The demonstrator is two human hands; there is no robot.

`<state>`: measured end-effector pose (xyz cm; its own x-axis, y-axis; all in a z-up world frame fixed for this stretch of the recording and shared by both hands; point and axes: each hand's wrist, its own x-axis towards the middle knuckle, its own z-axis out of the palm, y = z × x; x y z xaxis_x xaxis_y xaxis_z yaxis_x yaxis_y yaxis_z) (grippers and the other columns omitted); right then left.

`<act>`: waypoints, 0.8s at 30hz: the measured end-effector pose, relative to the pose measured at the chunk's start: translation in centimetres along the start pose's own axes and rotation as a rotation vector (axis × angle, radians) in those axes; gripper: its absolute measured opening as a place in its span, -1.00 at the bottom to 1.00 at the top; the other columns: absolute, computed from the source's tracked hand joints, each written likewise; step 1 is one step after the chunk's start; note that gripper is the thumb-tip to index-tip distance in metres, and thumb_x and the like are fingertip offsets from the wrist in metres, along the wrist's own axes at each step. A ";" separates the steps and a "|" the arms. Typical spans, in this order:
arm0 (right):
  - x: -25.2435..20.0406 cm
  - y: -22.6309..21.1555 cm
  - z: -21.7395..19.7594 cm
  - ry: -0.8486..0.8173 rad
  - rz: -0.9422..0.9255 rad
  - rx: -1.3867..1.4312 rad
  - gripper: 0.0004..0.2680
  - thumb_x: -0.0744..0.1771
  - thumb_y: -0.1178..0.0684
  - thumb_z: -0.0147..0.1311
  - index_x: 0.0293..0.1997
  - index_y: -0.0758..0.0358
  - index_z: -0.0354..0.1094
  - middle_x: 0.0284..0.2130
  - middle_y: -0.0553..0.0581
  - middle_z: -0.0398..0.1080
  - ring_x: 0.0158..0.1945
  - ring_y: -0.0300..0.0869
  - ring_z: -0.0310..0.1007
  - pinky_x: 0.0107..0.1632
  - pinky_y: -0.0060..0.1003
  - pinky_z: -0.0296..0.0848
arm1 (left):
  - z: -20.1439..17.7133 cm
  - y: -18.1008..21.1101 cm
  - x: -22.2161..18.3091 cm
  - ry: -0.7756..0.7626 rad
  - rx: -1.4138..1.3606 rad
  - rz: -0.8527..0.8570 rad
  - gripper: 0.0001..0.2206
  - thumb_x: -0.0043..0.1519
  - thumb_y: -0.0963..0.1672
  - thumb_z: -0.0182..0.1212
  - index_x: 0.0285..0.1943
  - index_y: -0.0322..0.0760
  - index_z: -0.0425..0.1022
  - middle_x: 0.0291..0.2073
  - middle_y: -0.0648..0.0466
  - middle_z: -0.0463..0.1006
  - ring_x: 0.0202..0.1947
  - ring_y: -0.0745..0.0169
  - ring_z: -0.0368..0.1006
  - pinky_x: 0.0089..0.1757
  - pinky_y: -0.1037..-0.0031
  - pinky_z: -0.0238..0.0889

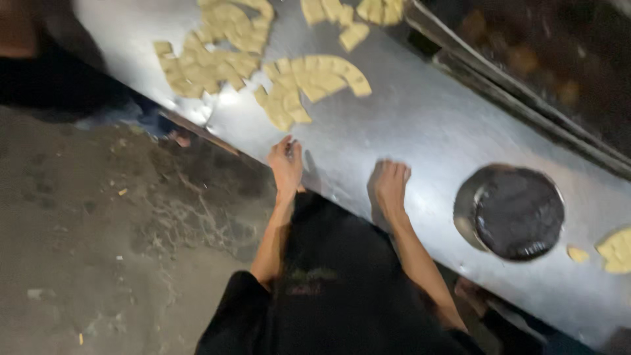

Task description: The person assembles dough flowers by rolling small pieces of dough into balls, dipping them in a dark filling, and then pinching several pieces together.

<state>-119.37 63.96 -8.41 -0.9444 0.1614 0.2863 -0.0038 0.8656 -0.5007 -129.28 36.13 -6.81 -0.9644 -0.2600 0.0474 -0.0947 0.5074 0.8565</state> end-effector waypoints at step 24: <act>0.0 -0.2 -3.8 0.120 0.305 -0.301 -0.93 0.40 0.23 0.08 -0.06 0.36 0.34 -0.18 0.27 0.31 -0.05 0.12 0.25 0.07 0.05 0.26 | 0.1 6.6 11.8 -0.467 -0.608 -0.008 -0.70 0.40 -0.20 0.21 0.28 -0.41 0.36 0.05 0.05 0.46 0.07 0.29 0.44 0.03 0.47 0.41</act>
<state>-118.13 65.56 -5.17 -0.8426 0.4693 0.2641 0.3819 0.8665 -0.3215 -141.36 36.53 -0.65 -0.9812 0.1813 -0.0659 -0.0797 -0.0699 0.9944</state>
